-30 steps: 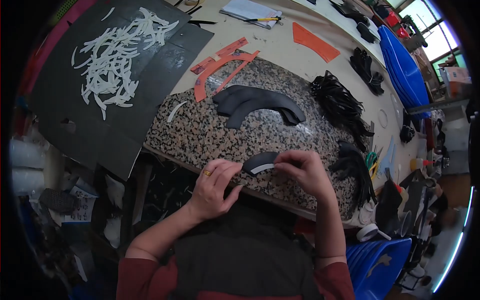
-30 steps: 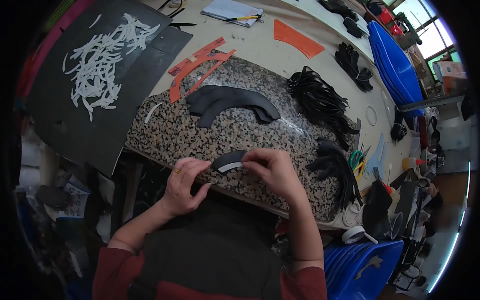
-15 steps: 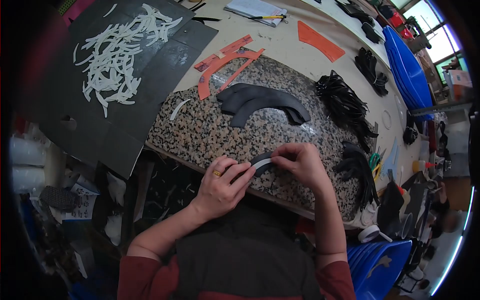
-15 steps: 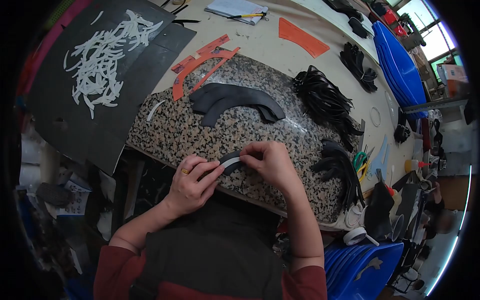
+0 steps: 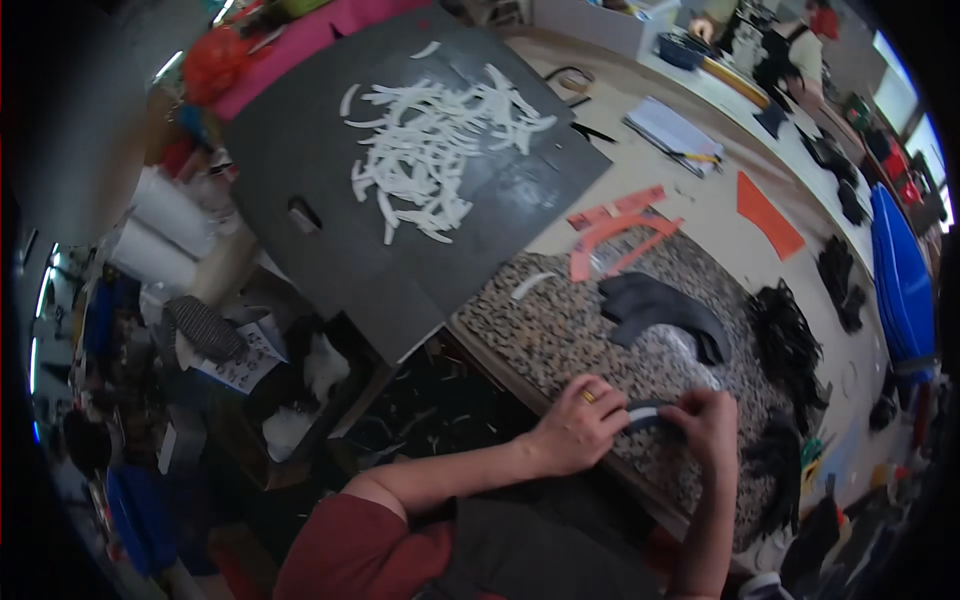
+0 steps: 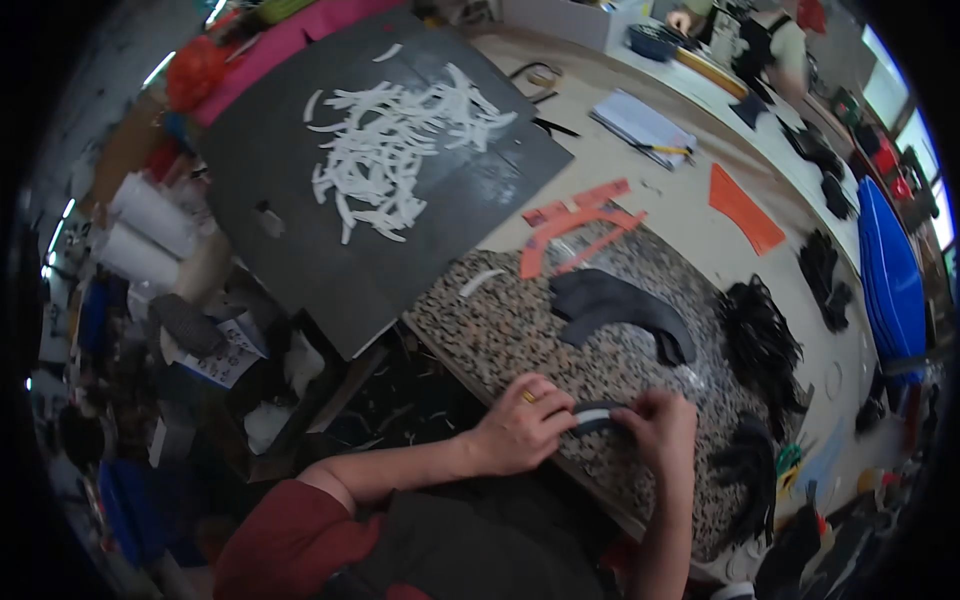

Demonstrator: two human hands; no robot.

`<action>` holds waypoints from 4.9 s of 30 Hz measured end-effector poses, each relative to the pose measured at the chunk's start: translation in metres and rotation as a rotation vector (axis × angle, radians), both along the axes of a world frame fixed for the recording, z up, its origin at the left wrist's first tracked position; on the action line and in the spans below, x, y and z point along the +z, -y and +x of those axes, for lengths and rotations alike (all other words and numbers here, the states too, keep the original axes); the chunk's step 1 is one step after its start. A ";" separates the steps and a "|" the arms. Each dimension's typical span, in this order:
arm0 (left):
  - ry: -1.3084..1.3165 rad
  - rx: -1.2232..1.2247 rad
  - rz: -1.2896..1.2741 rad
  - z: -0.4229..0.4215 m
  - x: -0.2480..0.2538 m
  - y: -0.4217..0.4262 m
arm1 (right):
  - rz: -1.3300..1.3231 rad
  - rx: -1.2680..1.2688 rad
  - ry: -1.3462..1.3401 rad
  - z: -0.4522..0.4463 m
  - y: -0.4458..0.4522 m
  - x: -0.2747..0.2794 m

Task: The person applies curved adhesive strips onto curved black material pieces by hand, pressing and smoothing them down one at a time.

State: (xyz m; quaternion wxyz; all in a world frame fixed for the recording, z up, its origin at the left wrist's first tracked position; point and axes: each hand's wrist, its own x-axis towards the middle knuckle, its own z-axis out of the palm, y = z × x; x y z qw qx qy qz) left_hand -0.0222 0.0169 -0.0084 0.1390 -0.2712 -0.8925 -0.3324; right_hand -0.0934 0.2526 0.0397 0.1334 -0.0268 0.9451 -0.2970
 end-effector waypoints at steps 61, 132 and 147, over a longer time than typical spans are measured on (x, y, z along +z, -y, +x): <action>0.287 0.546 1.228 -0.159 0.062 0.310 | -0.466 0.220 -0.404 -0.167 0.240 -0.031; 0.047 -0.454 -0.035 0.000 0.012 -0.119 | -0.666 -0.237 0.076 0.074 -0.122 0.014; 0.084 -0.459 0.009 0.004 0.008 -0.120 | -0.493 -0.266 0.179 0.061 -0.119 -0.006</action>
